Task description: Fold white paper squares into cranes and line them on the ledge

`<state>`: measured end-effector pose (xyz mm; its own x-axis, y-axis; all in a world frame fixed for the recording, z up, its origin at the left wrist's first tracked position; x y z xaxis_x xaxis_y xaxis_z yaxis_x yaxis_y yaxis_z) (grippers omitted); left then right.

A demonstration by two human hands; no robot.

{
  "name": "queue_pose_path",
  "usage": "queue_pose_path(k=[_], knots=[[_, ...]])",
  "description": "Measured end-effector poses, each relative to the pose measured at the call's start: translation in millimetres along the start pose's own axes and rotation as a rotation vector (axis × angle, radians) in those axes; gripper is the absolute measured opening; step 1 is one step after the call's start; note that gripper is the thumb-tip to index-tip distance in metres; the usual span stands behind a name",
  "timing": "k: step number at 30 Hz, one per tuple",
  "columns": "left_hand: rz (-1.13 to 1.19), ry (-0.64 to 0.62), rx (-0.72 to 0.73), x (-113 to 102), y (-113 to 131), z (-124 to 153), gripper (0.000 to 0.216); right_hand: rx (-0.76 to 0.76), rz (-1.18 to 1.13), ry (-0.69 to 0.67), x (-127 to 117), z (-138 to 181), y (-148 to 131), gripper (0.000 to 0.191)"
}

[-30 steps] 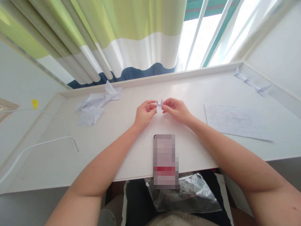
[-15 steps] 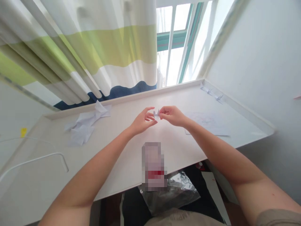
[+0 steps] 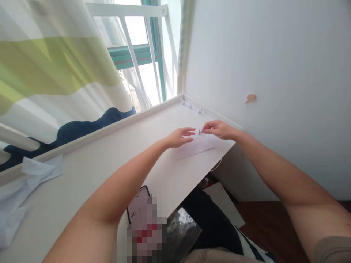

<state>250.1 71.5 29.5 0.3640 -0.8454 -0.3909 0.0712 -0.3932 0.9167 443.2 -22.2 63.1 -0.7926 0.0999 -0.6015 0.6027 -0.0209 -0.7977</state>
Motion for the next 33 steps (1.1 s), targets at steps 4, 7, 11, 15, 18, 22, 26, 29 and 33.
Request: queue_pose_path(k=[4, 7, 11, 15, 18, 22, 26, 29, 33], knots=[[0.123, -0.047, 0.035, 15.2, 2.8, -44.2, 0.042, 0.006, -0.062, 0.021, -26.9, -8.3, 29.7, 0.040], [0.099, -0.048, 0.051, 21.6, -0.4, -76.2, 0.049, 0.085, -0.142, 0.172, -44.7, -13.4, 57.6, 0.039], [0.058, -0.021, 0.047, 30.4, -14.2, -119.8, 0.058, 0.227, -0.234, 0.476, -58.0, -8.2, 99.1, 0.044], [0.001, -0.005, 0.015, 40.4, -30.3, -162.6, 0.061, 0.149, 0.089, 0.614, -53.5, -7.1, 112.0, 0.038], [-0.116, 0.035, -0.017, 45.3, -35.2, -186.3, 0.054, 0.108, 0.286, 0.626, -45.2, -10.0, 112.6, 0.025], [-0.284, 0.140, -0.105, 46.2, -37.3, -199.7, 0.045, 0.103, 0.472, 0.612, -38.2, -12.0, 110.6, 0.023], [-0.352, 0.164, -0.070, 47.1, -38.5, -203.2, 0.039, 0.126, 0.520, 0.608, -36.1, -12.1, 110.0, 0.019], [-0.311, 0.166, -0.041, 47.2, -41.7, -206.3, 0.032, 0.147, 0.531, 0.610, -36.4, -12.6, 108.4, 0.015], [-0.221, 0.208, -0.066, 45.3, -42.6, -209.1, 0.036, 0.188, 0.560, 0.616, -37.2, -14.2, 105.6, 0.013]])
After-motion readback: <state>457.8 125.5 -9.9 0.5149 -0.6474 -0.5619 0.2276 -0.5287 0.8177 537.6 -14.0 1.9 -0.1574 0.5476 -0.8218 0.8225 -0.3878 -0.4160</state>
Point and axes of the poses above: each hand's wrist, its own z-axis away from the middle knuckle, its own x-axis out of the palm, y = z × x, the point moved 6 cm from there along -z, towards the middle knuckle, and after that the axes turned 1 degree about x, right-handed, at the moved point
